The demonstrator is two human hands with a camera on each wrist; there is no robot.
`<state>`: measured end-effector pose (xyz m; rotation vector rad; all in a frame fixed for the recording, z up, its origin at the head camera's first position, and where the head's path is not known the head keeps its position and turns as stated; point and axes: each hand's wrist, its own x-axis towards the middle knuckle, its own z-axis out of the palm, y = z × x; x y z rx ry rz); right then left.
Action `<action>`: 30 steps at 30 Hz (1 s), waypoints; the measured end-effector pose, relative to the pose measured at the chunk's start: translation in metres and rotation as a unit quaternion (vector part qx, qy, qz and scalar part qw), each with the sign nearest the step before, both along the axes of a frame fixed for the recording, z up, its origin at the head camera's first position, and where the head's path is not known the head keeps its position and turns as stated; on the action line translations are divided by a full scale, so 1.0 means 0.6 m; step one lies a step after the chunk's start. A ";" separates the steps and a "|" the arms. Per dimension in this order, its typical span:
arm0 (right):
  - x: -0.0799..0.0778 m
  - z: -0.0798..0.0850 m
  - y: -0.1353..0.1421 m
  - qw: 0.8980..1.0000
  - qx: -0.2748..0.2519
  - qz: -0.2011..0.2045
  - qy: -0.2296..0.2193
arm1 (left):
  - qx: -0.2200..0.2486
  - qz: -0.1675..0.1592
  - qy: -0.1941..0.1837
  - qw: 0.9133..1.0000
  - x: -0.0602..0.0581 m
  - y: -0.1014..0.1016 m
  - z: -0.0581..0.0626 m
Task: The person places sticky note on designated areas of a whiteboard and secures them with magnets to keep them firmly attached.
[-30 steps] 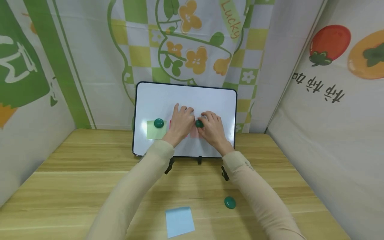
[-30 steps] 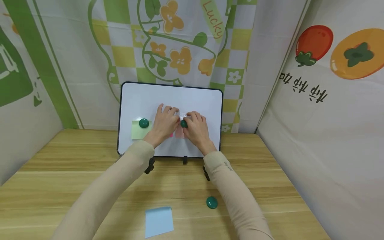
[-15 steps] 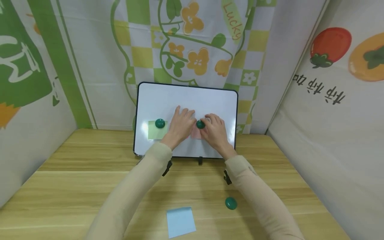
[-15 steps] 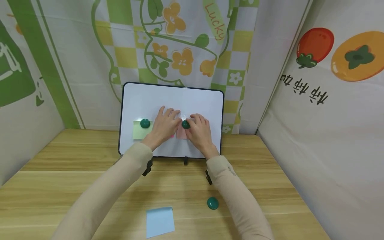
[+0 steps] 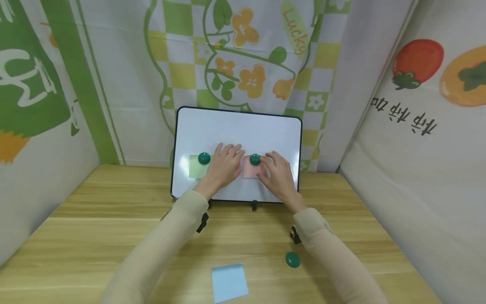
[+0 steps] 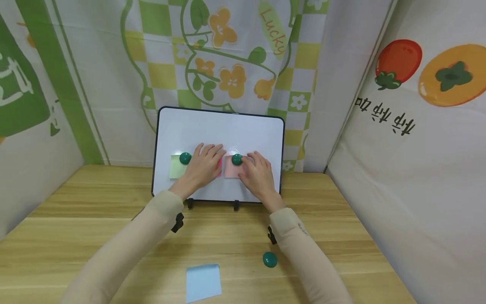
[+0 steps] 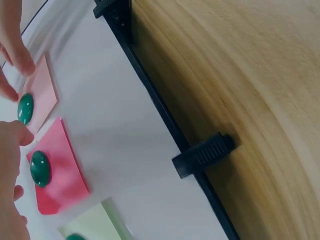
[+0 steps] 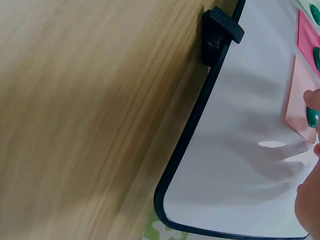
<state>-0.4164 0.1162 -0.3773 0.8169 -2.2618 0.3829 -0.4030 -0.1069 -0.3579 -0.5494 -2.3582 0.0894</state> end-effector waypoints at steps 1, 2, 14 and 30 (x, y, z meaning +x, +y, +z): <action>0.002 -0.001 0.003 1.000 -0.002 -0.001 -0.004 | 0.002 -0.001 -0.004 1.000 0.001 -0.002 -0.001; 0.003 -0.002 0.005 1.000 -0.004 -0.001 -0.006 | 0.005 -0.001 -0.010 1.000 0.002 -0.004 -0.002; 0.026 -0.008 0.015 1.000 0.011 0.013 -0.024 | 0.057 -0.008 -0.076 0.995 0.030 -0.032 -0.006; 0.054 -0.013 0.033 0.997 0.035 0.010 -0.067 | 0.127 -0.058 -0.099 0.985 0.068 -0.062 -0.021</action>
